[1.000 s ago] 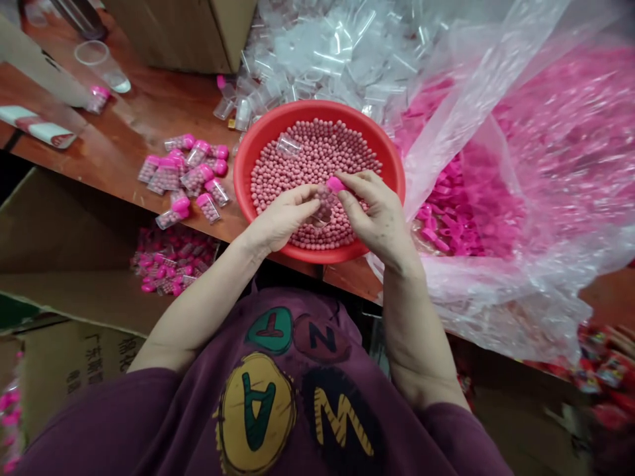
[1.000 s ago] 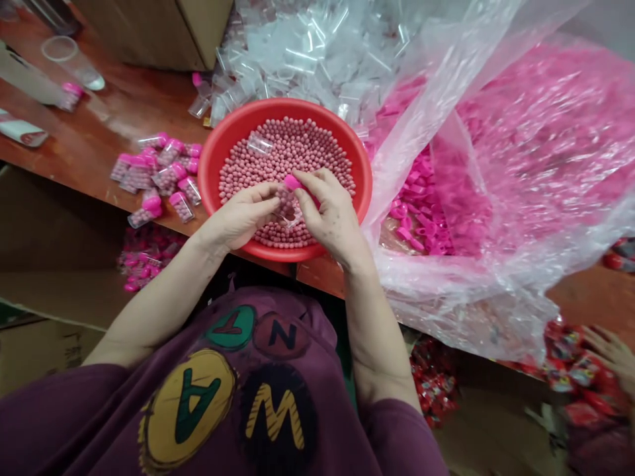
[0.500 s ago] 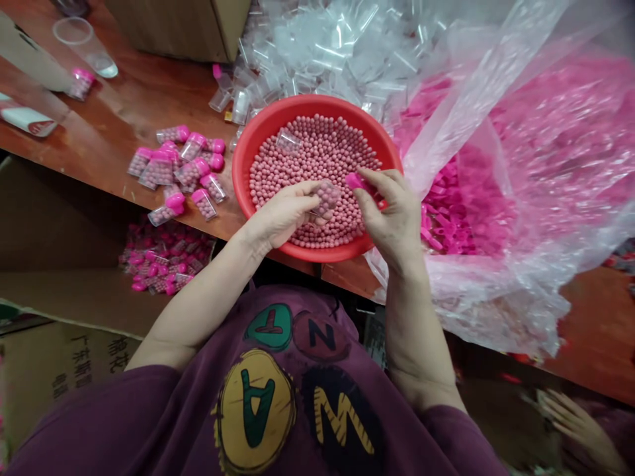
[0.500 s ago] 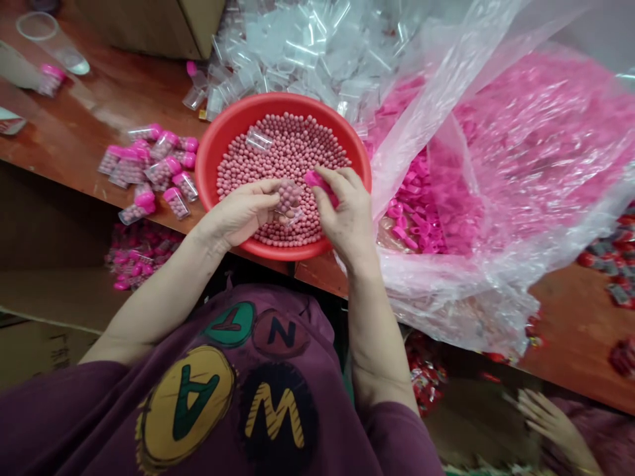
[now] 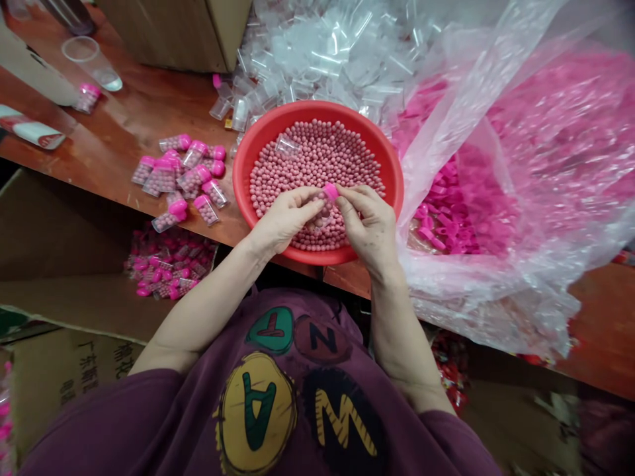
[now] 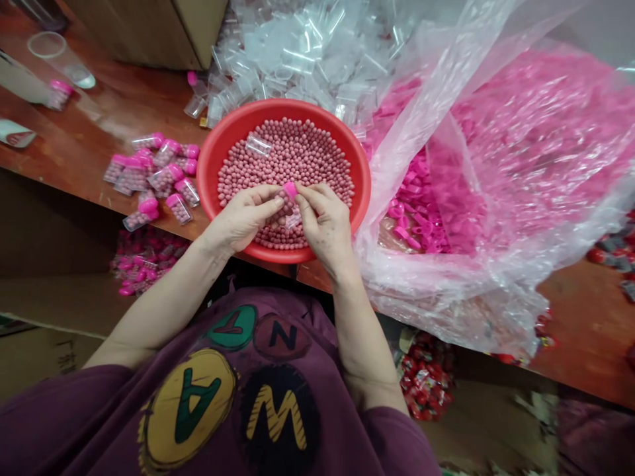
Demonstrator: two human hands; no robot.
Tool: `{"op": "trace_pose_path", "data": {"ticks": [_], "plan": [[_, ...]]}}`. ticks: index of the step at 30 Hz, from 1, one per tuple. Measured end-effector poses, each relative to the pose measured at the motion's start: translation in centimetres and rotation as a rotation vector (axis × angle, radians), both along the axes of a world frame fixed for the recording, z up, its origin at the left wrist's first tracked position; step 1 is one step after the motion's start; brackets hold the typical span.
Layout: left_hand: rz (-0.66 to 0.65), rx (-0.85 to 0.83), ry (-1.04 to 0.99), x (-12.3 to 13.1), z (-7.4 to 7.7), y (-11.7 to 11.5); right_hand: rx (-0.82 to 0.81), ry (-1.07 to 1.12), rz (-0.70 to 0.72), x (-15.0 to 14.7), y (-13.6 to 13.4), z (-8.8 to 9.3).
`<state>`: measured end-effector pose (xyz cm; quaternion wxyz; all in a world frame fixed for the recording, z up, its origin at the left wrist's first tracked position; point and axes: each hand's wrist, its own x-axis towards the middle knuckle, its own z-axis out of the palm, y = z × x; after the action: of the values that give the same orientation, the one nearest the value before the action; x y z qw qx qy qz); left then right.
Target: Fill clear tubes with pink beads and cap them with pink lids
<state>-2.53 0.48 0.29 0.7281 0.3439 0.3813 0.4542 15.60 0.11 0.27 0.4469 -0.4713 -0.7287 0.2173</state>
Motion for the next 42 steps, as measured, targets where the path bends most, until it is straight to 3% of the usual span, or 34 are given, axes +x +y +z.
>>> {"op": "trace_pose_path", "data": {"ticks": [6,11,14,19,21,27,31,33,38,42], "plan": [[0.083,-0.005,0.080,0.3,0.1,-0.1,0.048,-0.176,-0.007,-0.5,-0.3,-0.4],[0.110,0.062,0.146,0.2,0.2,-0.3,-0.032,-0.154,0.176,0.6,0.1,0.5],[0.069,0.086,0.093,0.1,0.0,-0.3,-0.103,-0.041,0.237,1.5,0.0,0.0],[0.058,0.097,0.046,0.1,-0.2,-0.3,-0.179,0.258,-0.032,1.2,0.3,-3.0],[0.049,0.105,0.067,0.1,-0.1,-0.4,-0.191,0.282,-0.087,0.8,0.2,-3.2],[0.076,0.096,0.110,0.2,-0.1,-0.3,-0.032,-0.160,0.068,-0.3,-1.7,-0.8],[0.107,0.051,0.137,0.5,0.0,-0.2,0.028,-0.438,-0.094,-1.9,-1.7,-1.0],[0.137,0.042,0.141,0.6,0.1,-0.2,0.055,-0.471,-0.146,-2.6,-1.1,-1.5],[0.146,-0.006,0.117,0.5,-0.1,0.1,0.114,-0.503,-0.107,-3.3,0.2,-1.9],[0.165,0.070,0.134,0.7,-0.2,0.1,0.066,-0.511,-0.069,-3.4,0.5,-1.5]]}}
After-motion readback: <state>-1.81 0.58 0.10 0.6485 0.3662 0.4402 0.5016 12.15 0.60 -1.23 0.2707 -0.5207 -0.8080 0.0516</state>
